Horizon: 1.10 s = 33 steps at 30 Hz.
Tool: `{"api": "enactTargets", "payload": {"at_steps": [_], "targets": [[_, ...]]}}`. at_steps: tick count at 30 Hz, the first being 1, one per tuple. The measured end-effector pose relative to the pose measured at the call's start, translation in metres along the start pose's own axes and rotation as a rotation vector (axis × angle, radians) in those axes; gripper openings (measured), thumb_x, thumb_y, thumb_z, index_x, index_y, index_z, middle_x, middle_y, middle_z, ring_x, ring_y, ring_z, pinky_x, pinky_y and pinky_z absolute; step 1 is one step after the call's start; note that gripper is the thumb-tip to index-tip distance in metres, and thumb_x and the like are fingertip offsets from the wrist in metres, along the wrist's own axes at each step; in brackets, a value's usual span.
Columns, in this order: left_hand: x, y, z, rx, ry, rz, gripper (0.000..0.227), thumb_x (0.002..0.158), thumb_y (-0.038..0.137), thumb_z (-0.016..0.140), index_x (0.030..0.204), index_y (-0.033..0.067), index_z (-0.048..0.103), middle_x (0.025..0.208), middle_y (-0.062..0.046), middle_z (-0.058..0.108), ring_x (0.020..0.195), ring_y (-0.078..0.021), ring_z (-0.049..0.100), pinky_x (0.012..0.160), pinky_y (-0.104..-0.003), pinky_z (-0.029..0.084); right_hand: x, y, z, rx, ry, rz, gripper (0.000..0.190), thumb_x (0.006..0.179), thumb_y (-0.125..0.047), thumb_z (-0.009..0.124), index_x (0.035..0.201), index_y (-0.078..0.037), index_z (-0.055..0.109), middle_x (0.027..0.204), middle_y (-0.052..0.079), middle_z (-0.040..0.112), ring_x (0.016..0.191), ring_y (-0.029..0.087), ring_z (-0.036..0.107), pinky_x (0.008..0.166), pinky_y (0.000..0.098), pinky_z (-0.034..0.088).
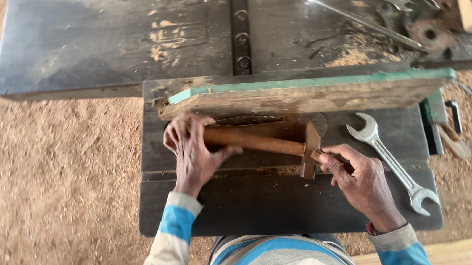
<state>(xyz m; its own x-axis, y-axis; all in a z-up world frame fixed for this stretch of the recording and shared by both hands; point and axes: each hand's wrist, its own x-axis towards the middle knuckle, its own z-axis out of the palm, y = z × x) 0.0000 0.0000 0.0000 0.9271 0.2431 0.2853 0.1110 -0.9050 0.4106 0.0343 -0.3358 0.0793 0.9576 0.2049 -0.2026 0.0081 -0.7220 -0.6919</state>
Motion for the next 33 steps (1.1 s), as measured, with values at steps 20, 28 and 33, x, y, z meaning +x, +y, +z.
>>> {"api": "enactTargets", "payload": {"at_steps": [20,28,33], "targets": [[0.010,0.091,0.011,-0.287,-0.169,0.336,0.057,0.082,0.056,0.079,0.129,0.0252,0.070,0.134,-0.009,0.050,0.131,-0.0342,0.044,0.110,-0.055,0.030,0.008,0.016,0.000,0.085,0.048,-0.160,0.033,0.089,-0.033,0.073,0.109,-0.007,0.076,0.084,0.007,0.078,0.050,0.008,0.064,0.038,0.0220,0.048],[0.013,0.091,0.015,-0.240,-0.190,0.350,0.047,0.077,0.048,0.080,0.119,0.0259,0.076,0.126,-0.006,0.053,0.118,-0.0314,0.046,0.101,-0.055,0.035,0.043,0.011,0.004,-0.042,0.212,-0.208,0.030,0.093,-0.034,0.076,0.110,-0.009,0.077,0.091,0.010,0.078,0.060,0.013,0.069,0.047,0.0284,0.052],[0.013,0.091,0.015,-0.249,-0.207,0.340,0.048,0.077,0.044,0.082,0.120,0.0245,0.076,0.114,0.000,0.056,0.116,-0.0252,0.049,0.102,-0.057,0.036,0.037,0.009,0.010,-0.041,0.255,-0.444,0.024,0.100,-0.029,0.077,0.109,-0.007,0.075,0.106,0.011,0.077,0.085,0.013,0.073,0.064,0.0264,0.058]]}}
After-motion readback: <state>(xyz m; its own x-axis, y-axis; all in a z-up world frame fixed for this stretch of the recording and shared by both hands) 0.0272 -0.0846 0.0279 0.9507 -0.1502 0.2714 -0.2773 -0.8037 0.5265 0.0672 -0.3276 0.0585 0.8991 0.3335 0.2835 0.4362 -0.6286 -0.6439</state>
